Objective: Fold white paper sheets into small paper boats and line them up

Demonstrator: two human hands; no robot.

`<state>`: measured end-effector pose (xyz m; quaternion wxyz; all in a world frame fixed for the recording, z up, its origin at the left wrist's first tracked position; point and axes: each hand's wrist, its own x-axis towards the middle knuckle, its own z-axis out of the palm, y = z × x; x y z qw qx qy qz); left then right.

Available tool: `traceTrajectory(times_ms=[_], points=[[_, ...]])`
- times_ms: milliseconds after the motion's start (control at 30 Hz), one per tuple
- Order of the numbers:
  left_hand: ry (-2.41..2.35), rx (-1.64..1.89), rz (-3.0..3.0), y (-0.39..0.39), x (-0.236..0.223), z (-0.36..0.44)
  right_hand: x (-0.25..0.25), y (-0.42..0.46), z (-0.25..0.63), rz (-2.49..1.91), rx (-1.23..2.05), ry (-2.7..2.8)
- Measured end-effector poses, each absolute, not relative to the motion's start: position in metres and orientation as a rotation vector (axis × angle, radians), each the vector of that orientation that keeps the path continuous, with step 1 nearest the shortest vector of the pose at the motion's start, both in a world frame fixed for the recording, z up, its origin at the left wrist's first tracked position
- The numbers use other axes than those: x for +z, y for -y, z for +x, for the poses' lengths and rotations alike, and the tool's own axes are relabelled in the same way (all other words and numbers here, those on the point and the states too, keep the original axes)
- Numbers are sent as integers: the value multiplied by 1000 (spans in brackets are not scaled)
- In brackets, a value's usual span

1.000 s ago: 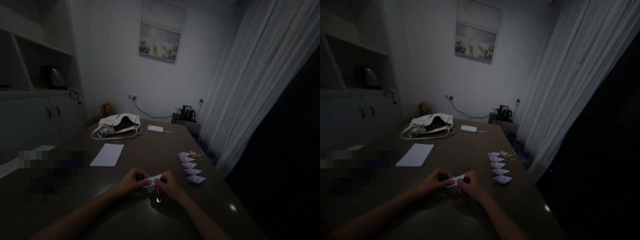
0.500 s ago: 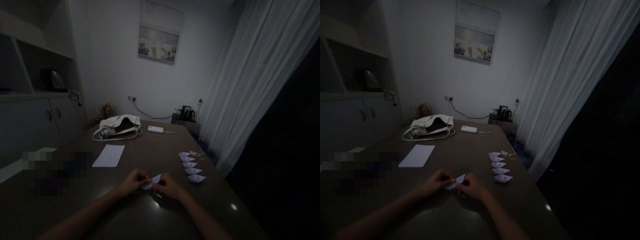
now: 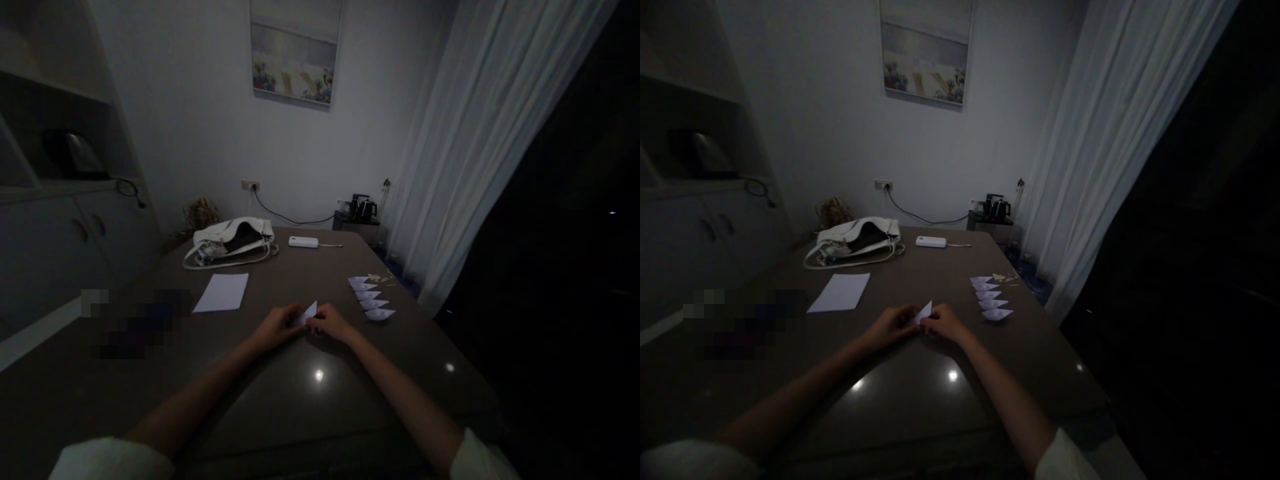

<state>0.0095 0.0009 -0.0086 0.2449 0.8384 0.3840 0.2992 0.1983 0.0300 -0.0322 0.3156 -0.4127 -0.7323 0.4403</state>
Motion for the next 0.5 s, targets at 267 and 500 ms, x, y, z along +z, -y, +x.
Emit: traceTrajectory(times_ms=[267,500], points=[[-1144,807,2523,-1,-14,11,-25,-29,190,-1157,1178,1865],[-1118,841,2528,-14,-17,14,-18,-44,195,-1136,1336,1846]])
